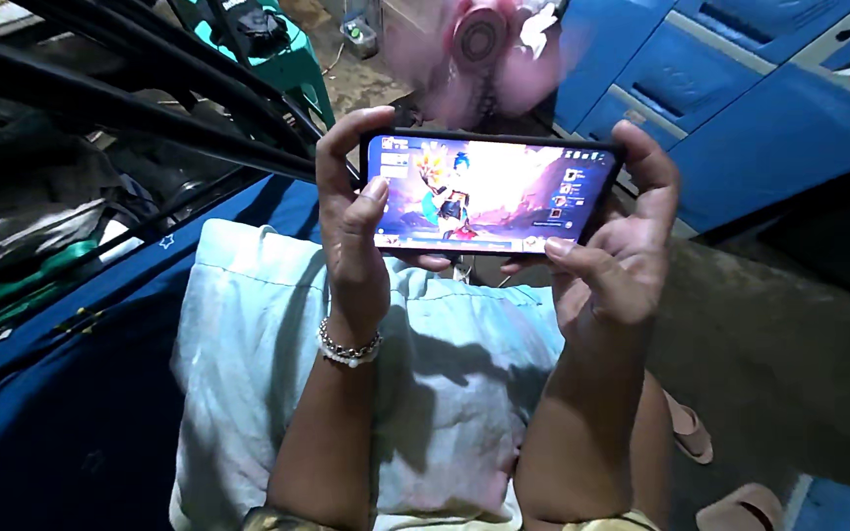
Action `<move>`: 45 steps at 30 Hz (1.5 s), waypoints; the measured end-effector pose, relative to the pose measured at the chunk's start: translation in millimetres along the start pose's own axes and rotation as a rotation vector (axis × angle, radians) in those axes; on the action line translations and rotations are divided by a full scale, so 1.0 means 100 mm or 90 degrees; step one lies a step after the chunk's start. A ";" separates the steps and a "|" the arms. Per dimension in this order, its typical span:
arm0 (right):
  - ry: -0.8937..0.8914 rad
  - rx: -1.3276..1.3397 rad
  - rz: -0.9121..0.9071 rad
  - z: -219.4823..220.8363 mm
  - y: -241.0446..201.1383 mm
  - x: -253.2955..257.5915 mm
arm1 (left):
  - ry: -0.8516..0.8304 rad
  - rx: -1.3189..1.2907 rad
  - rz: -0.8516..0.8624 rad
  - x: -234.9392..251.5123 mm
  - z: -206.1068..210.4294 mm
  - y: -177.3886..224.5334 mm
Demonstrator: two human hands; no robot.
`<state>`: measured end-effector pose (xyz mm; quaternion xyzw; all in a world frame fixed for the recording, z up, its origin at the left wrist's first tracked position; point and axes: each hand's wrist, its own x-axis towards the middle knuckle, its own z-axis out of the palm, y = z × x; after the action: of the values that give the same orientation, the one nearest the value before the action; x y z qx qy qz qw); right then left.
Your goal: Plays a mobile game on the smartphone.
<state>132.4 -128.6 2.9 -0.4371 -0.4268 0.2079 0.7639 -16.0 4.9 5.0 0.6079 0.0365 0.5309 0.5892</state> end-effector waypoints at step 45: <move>0.029 0.039 0.022 -0.29 0.15 0.13 | -0.103 -0.056 -0.116 0.06 0.12 -0.03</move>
<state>164.7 -126.2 -11.3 -0.4253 -0.3950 0.2244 0.7828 -3.2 2.0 9.6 0.6165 0.0204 0.4257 0.6620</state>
